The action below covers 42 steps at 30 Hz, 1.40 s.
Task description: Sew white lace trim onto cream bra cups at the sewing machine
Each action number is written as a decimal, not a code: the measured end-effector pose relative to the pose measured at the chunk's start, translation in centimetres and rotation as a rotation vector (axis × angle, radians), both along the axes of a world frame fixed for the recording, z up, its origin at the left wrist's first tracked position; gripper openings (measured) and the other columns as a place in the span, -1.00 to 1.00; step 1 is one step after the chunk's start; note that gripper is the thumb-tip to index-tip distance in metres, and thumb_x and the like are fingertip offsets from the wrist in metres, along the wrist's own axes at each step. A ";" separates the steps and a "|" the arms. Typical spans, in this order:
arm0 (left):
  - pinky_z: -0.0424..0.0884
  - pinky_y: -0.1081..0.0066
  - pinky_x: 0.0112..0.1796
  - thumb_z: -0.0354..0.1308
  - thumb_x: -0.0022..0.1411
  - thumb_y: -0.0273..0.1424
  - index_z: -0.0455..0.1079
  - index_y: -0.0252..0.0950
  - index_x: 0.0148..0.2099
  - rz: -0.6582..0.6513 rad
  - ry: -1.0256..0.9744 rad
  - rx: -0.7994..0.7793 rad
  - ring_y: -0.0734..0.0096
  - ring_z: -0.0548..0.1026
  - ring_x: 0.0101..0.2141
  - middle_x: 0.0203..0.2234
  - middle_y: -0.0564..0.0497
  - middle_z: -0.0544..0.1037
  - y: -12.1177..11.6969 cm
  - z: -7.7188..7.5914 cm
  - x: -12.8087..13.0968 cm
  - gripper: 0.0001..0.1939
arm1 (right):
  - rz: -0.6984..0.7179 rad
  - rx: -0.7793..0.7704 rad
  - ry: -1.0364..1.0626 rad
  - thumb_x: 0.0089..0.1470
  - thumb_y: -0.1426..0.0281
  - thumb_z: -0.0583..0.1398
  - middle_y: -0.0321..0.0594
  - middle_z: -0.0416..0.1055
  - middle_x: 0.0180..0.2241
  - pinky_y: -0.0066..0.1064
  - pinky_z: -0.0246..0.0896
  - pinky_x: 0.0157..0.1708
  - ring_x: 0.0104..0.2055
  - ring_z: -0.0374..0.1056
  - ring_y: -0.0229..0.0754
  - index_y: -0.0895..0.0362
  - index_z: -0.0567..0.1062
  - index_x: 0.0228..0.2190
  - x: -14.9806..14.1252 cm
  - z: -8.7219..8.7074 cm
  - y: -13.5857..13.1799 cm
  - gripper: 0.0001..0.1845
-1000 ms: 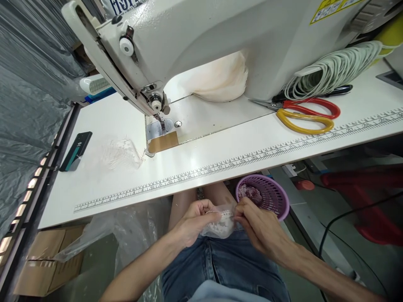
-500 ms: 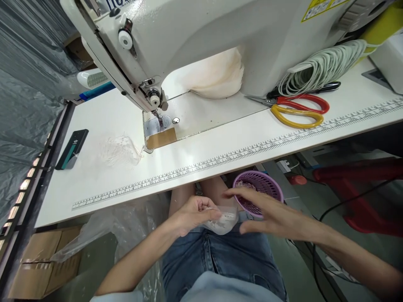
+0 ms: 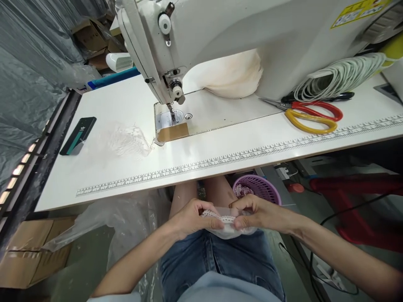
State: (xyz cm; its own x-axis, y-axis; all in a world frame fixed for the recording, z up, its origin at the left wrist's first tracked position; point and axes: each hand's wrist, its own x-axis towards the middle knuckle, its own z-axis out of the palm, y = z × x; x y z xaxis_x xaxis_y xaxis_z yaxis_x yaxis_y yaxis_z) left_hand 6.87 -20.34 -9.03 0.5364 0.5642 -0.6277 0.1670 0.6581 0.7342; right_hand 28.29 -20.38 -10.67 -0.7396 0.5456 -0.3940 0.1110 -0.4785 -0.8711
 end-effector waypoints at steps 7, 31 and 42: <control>-0.06 0.47 -0.51 0.24 -0.12 0.06 0.33 -0.42 -0.61 0.008 -0.098 0.043 0.61 0.11 -0.54 -0.57 0.11 0.23 -0.1 -0.4 -1.2 -0.43 | 0.012 -0.099 0.062 -0.06 0.20 0.29 -0.34 0.25 -0.58 -0.49 -0.12 -0.53 -0.52 0.08 -0.36 0.24 0.50 -0.51 -1.0 -0.6 0.0 -0.68; 0.15 0.55 -0.49 0.41 -0.17 -0.35 0.47 -0.39 -0.53 -0.011 -0.180 -0.045 0.62 0.27 -0.53 -0.58 0.10 0.37 -0.1 4.0 -1.1 -0.78 | 0.117 0.105 0.228 -0.03 0.15 0.27 -0.25 0.32 -0.53 -0.49 0.03 -0.52 -0.50 0.20 -0.32 0.25 0.54 -0.49 0.5 2.3 0.5 -0.64; 0.25 0.50 -0.43 0.41 -0.22 -0.36 0.46 -0.39 -0.54 -0.006 -0.073 -0.005 0.56 0.35 -0.55 -0.64 0.08 0.44 3.2 5.7 -0.8 -0.77 | -0.308 0.714 -0.011 0.06 0.30 0.14 -0.29 0.21 -0.44 -0.44 0.18 -0.47 -0.43 0.19 -0.23 0.05 0.47 -0.38 -2.7 3.0 0.9 -0.87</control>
State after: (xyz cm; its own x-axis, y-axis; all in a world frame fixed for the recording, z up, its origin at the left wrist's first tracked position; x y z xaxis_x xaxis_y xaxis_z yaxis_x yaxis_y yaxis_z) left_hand 6.03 -17.18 -3.32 0.5838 0.5579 -0.5899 0.1171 0.6611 0.7411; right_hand 25.60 -19.50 -7.66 -0.5118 0.8501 0.1239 0.0745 0.1876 -0.9794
